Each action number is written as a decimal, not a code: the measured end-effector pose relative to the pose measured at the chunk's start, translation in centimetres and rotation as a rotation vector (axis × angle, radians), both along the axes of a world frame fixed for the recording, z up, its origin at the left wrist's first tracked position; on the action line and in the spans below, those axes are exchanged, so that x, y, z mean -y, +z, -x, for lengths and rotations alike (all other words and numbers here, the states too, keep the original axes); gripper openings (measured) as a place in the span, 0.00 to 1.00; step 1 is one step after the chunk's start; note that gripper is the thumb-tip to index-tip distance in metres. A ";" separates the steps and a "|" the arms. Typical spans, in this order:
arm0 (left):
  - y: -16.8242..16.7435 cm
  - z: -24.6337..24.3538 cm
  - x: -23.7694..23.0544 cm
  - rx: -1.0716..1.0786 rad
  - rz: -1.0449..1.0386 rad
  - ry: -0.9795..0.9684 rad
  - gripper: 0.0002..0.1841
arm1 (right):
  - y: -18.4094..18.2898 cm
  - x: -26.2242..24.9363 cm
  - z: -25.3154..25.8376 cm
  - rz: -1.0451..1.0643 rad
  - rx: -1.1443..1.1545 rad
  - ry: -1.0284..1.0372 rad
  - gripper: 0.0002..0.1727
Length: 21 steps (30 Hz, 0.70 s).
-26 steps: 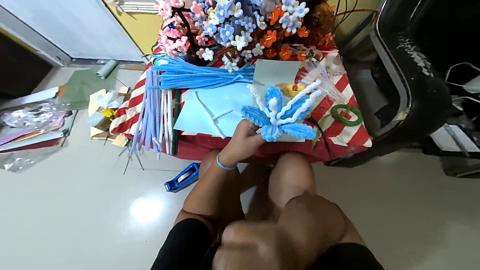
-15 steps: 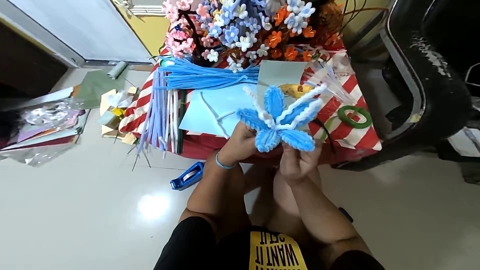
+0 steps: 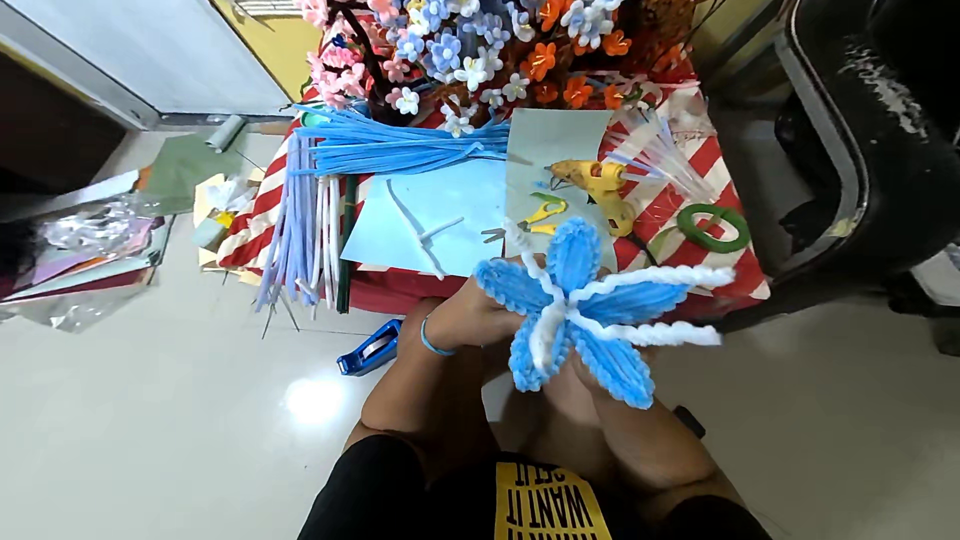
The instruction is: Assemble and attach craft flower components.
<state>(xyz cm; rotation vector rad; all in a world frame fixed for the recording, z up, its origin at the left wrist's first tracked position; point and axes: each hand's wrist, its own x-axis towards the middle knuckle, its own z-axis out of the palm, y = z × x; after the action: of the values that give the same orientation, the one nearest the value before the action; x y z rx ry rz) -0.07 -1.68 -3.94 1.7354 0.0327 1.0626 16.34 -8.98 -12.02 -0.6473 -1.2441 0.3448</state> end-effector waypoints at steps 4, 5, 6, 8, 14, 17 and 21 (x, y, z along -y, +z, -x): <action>-0.2 0.1 0.0 0.014 0.047 -0.016 0.11 | 1.0 0.0 -0.2 0.030 0.060 -0.052 0.12; -0.2 0.1 -0.1 0.009 0.041 -0.008 0.10 | 1.1 0.1 -0.3 0.033 0.066 -0.051 0.12; -0.3 0.0 -0.2 -0.001 0.031 0.006 0.10 | 0.8 0.1 -0.3 0.035 0.061 -0.057 0.12; -0.4 -0.2 -0.4 -0.002 0.028 0.012 0.09 | 0.4 0.2 0.0 0.042 0.027 -0.073 0.11; -0.5 -0.4 -0.1 0.024 -0.004 0.025 0.08 | 1.0 0.6 -0.2 0.031 0.072 -0.088 0.10; 0.1 0.2 0.4 -0.020 -0.018 0.034 0.08 | 0.6 0.6 -0.1 -0.004 0.110 -0.125 0.09; 0.2 -0.2 0.4 -0.059 -0.110 0.089 0.07 | 1.1 0.7 -0.1 0.033 0.055 -0.105 0.09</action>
<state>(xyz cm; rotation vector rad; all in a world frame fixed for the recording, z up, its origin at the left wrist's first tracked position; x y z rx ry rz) 0.13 -2.11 -3.75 1.8785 0.0909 1.0953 16.47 -9.68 -10.92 -0.7514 -1.2538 0.2625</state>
